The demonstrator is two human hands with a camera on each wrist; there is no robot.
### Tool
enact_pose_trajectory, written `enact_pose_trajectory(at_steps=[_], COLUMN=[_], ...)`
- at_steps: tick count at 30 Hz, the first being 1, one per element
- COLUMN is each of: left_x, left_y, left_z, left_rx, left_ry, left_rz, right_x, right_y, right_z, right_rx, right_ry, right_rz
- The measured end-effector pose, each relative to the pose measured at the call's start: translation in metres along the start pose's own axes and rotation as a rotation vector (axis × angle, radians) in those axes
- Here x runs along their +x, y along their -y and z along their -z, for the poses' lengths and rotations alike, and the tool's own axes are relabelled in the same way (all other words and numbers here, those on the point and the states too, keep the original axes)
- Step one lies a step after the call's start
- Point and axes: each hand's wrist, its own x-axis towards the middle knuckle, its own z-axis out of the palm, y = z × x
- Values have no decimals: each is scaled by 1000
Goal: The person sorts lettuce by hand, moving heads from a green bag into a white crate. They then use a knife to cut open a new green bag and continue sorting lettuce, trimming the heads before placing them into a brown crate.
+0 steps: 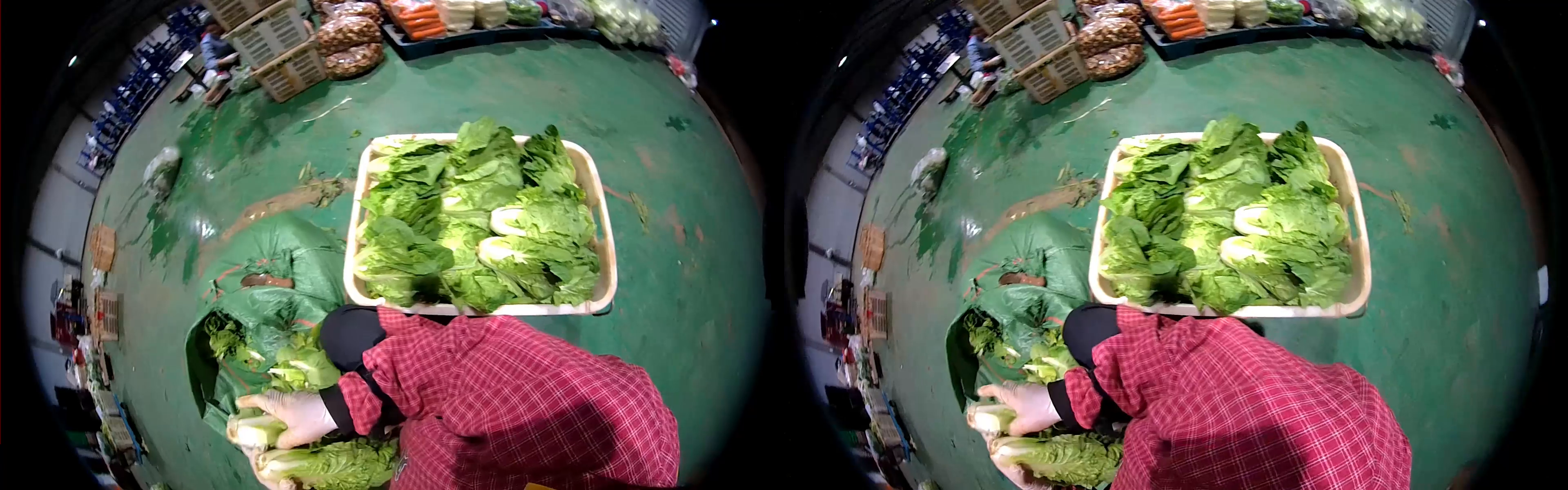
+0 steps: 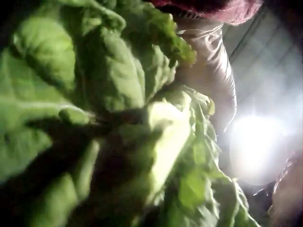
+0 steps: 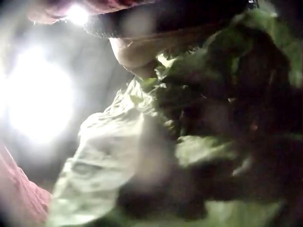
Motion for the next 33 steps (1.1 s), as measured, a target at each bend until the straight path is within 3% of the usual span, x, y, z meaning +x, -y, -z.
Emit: enact_pose_trajectory(at_steps=[2,3,4,6,8,11,13,14,17,18,19,21,23,24,25,27,29,30,31,32,33], left_x=[-3,-4,-6,-10,-14,-14,-9,-5,-1,9,12,22,32,34,29,21,11,3,-6,-14,-22], left_y=[-2,-4,-5,-11,-16,-20,-27,-27,-40,-33,-27,-5,13,21,26,30,39,45,55,61,63], left_z=[-20,-30,-39,-55,-69,-89,-109,-126,-126,-114,-99,-59,-21,0,22,55,98,121,147,172,186], left_rx=[11,4,5,9,10,-16,56,-6,-49,-52,-14,-77,-95,-106,-109,-69,-58,-55,-72,-76,-77], left_ry=[18,24,40,86,131,273,468,406,327,259,294,242,172,145,105,-29,-218,-305,-384,-448,-513], left_rz=[-31,-35,-40,-57,-81,-114,-382,-573,-481,-460,-464,-379,-307,-277,-251,-204,-162,-141,-149,-108,-110], right_x=[-5,-11,-23,-54,-50,-63,-79,-91,-126,-147,-167,-187,-198,-202,-211,-218,-207,-179,-164,-136,-120], right_y=[-22,-21,-20,-1,-8,18,47,69,132,149,166,172,133,99,48,-24,-41,-5,19,61,84], right_z=[7,14,16,10,0,32,79,100,146,159,173,192,225,248,268,261,269,248,240,222,220], right_rx=[567,394,46,-296,-399,-101,-229,-213,87,-619,-1312,-1602,-1603,-1515,-1508,-1512,-1455,-1484,-1659,-1701,-1722], right_ry=[261,341,380,209,-150,-230,-212,-118,-266,-377,-544,-654,-651,-575,-511,-192,-207,-150,-69,-14,-135], right_rz=[51,162,284,178,377,477,526,513,459,457,442,85,-229,-457,-559,-1001,-1056,-1165,-1164,-1074,-904])
